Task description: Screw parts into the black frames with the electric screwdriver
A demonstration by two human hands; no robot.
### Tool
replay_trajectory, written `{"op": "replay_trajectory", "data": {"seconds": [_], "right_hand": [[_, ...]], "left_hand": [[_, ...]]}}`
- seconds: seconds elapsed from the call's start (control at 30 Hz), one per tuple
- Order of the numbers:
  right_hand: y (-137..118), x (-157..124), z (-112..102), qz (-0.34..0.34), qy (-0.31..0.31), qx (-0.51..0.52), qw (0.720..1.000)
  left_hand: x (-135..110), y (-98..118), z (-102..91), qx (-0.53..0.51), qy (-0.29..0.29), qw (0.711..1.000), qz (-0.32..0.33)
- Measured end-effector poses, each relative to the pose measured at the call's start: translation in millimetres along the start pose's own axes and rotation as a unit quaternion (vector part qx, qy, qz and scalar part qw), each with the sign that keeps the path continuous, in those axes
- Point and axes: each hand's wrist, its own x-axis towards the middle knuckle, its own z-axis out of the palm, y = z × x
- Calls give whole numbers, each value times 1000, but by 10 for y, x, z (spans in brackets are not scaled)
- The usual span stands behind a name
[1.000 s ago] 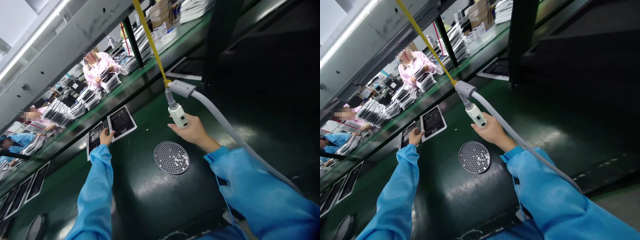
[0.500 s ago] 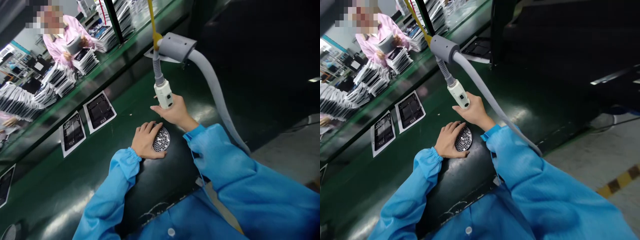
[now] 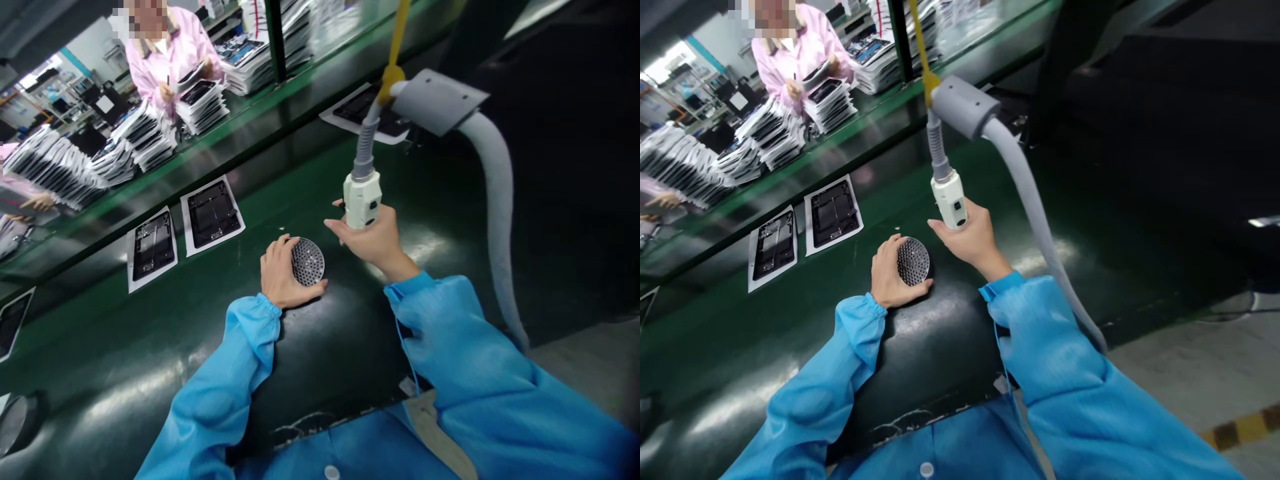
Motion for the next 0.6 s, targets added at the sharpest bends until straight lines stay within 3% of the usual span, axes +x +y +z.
{"op": "replay_trajectory", "data": {"seconds": [0.27,0.47,0.6], "right_hand": [[-60,-35,48,22,0,19,1000],[-65,-27,68,12,-4,35,999],[-33,-9,89,25,0,47,999]], "left_hand": [[36,-60,15,23,46,999,2],[246,-27,18,77,-17,995,-57],[320,36,2,109,-16,990,-87]]}}
